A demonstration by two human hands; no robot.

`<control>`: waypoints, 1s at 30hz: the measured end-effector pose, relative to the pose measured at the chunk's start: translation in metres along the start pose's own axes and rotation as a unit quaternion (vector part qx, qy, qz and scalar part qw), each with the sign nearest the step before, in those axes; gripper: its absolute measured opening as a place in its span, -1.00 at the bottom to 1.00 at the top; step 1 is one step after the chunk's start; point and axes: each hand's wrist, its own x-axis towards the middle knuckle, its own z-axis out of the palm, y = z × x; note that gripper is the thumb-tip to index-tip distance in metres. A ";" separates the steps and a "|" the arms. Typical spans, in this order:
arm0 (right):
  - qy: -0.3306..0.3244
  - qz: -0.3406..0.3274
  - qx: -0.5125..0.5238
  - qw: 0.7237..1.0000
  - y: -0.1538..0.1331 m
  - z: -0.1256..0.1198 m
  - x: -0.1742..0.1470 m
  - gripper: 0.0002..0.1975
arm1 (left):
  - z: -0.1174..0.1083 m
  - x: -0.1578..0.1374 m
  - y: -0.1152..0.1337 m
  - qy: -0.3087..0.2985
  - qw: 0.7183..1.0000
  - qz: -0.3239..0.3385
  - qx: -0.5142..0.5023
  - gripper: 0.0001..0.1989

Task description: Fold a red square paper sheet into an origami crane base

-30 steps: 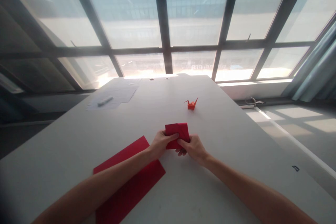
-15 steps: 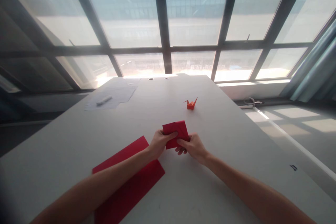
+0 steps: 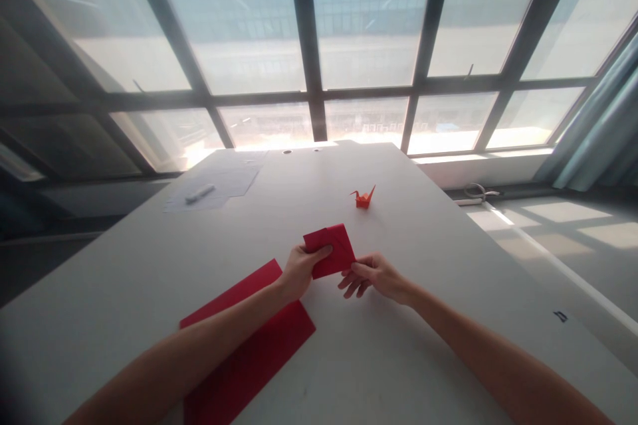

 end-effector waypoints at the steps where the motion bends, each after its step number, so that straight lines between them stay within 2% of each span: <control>1: -0.005 0.007 -0.009 1.000 -0.001 -0.005 -0.001 -0.52 | -0.002 0.002 0.001 0.011 1.000 0.004 -0.010 -0.65; 3: 0.002 0.009 -0.021 1.000 -0.004 -0.014 -0.001 -0.55 | -0.005 0.006 0.003 0.024 0.999 0.008 -0.024 -0.63; 6: 0.066 -0.015 0.004 0.998 -0.006 -0.017 0.005 -0.50 | -0.005 0.006 0.006 0.011 1.000 0.003 -0.022 -0.61; 8: 0.088 -0.031 0.007 0.996 -0.006 -0.011 0.012 -0.46 | -0.003 0.003 0.008 -0.016 1.000 -0.005 -0.010 -0.61; 13: 0.087 -0.041 -0.054 0.994 -0.002 0.013 0.021 -0.54 | 0.002 -0.005 0.010 -0.076 0.996 -0.014 0.035 -0.64; 19: 0.187 -0.076 -0.020 0.979 0.004 0.026 0.018 -0.55 | 0.005 -0.009 0.010 -0.113 0.991 -0.044 0.047 -0.61; 26: 0.253 -0.068 0.033 0.965 0.009 0.033 0.018 -0.52 | 0.007 -0.002 0.005 -0.068 0.994 -0.077 -0.040 -0.60; 30: 0.264 -0.070 0.044 0.961 0.010 0.034 0.017 -0.51 | 0.006 -0.001 0.004 -0.065 0.994 -0.059 -0.068 -0.58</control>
